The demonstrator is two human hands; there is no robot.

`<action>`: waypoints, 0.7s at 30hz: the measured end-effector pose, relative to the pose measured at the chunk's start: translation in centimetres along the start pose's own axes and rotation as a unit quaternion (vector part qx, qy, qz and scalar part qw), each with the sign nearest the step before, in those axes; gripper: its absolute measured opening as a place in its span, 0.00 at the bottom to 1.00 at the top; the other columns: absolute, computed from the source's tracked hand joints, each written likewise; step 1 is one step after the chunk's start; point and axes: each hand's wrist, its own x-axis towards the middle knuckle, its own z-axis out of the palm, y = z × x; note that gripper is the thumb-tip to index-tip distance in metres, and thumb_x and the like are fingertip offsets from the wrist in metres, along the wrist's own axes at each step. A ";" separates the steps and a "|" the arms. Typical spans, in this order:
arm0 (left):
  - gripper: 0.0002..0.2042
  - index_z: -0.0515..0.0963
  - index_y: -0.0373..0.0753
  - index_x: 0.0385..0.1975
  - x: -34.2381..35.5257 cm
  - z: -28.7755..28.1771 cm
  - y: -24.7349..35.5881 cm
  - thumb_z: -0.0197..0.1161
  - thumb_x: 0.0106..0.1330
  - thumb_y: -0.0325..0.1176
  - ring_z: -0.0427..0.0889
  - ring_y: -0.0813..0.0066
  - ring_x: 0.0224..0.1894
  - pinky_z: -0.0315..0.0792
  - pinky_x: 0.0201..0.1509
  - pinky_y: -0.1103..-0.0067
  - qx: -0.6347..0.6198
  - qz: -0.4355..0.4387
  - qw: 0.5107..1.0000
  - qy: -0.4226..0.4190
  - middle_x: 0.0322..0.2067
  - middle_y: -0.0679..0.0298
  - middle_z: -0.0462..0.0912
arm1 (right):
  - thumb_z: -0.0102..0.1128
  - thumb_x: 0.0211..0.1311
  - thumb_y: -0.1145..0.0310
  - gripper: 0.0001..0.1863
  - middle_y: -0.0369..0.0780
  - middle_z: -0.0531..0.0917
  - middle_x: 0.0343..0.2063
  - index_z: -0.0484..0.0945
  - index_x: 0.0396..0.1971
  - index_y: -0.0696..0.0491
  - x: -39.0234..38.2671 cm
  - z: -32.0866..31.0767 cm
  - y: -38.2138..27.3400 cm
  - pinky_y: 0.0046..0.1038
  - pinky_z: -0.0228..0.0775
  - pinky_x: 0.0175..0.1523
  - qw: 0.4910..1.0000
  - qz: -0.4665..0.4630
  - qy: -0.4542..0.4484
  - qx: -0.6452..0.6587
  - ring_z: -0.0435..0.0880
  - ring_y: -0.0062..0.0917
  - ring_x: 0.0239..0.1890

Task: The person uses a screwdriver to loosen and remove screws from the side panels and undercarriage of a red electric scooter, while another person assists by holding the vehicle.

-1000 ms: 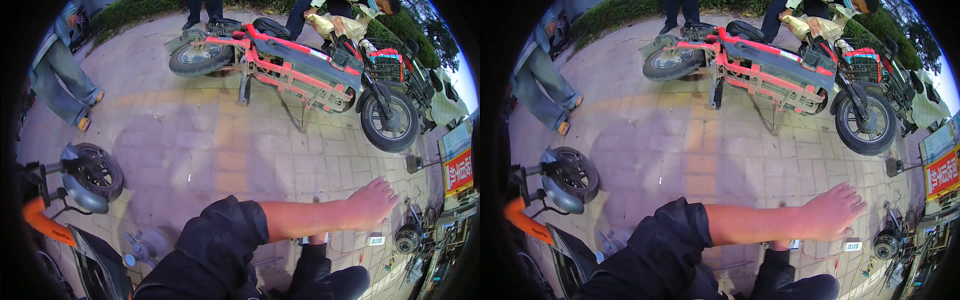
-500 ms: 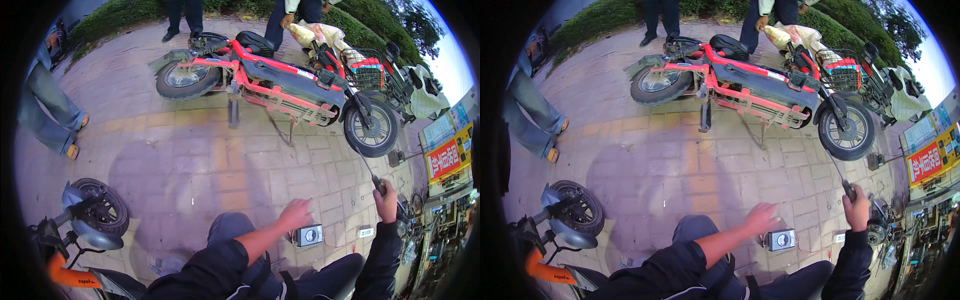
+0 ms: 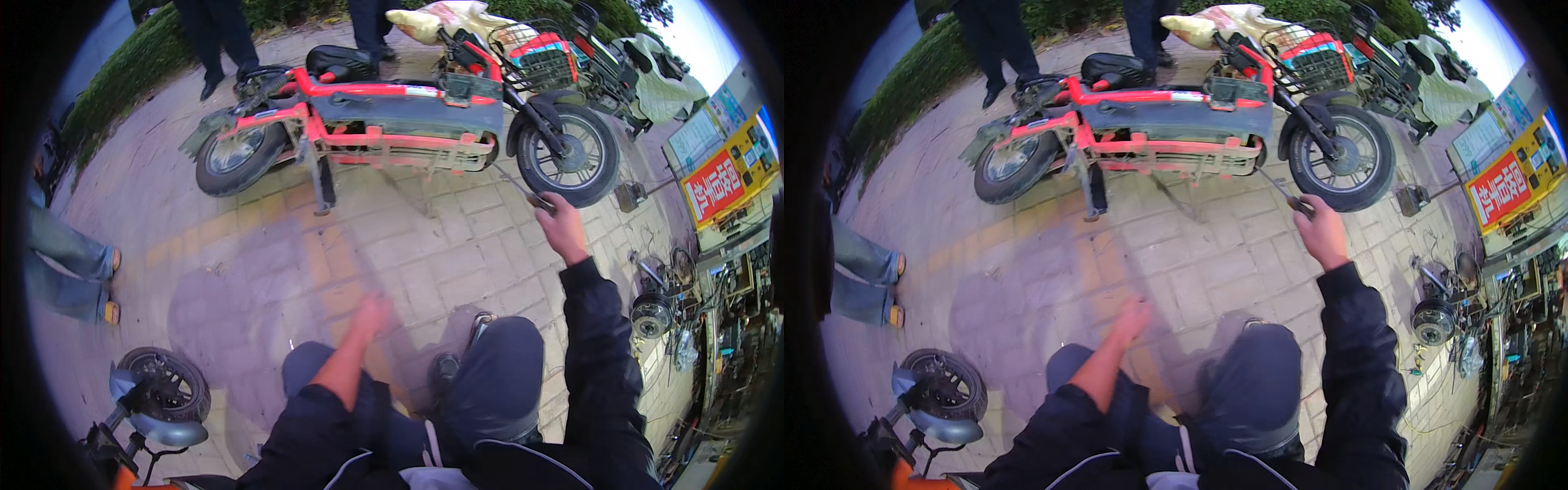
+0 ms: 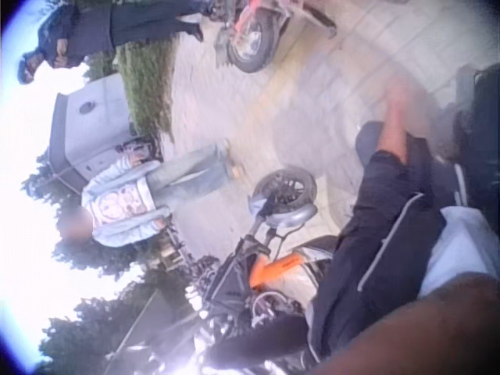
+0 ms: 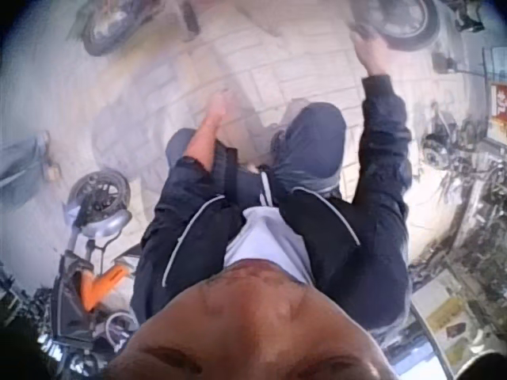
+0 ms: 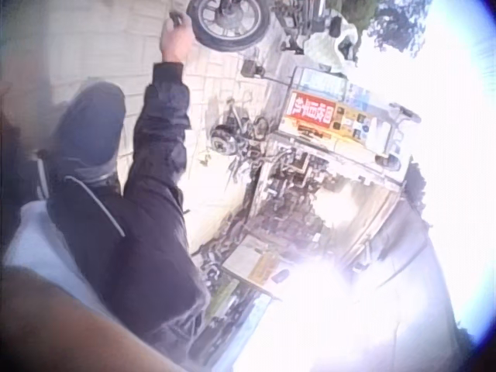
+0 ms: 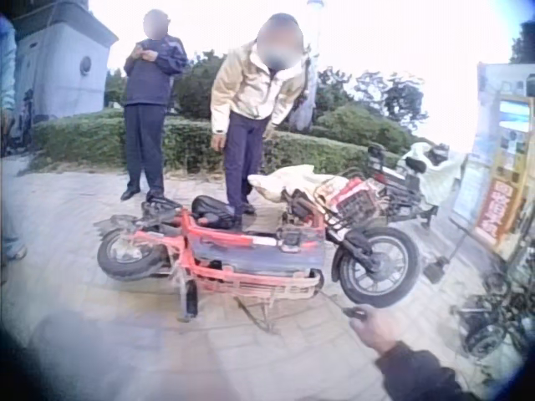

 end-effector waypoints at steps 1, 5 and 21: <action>0.23 0.71 0.33 0.48 0.6 -1.1 -1.7 0.53 0.61 0.46 0.71 0.53 0.53 0.64 0.57 0.67 0.065 0.013 0.997 0.027 0.49 0.47 0.73 | 0.58 0.49 0.67 0.18 0.51 0.81 0.32 0.76 0.41 0.59 1.2 1.1 1.5 0.31 0.72 0.41 0.999 -0.015 0.037 0.024 0.82 0.38 0.35; 0.21 0.71 0.31 0.49 -0.3 -6.6 -1.0 0.54 0.62 0.40 0.75 0.54 0.49 0.67 0.54 0.69 0.024 -0.053 0.988 0.146 0.44 0.48 0.77 | 0.59 0.49 0.66 0.17 0.50 0.82 0.31 0.77 0.40 0.58 3.8 5.3 4.7 0.31 0.72 0.41 0.989 0.044 0.057 0.129 0.83 0.37 0.35; 0.21 0.69 0.28 0.51 11.0 -23.1 18.0 0.57 0.62 0.35 0.73 0.57 0.52 0.63 0.57 0.72 0.260 0.118 0.934 0.214 0.48 0.47 0.75 | 0.57 0.52 0.68 0.19 0.44 0.82 0.26 0.72 0.43 0.62 7.0 11.1 9.8 0.23 0.68 0.27 0.807 0.281 0.011 0.520 0.79 0.24 0.24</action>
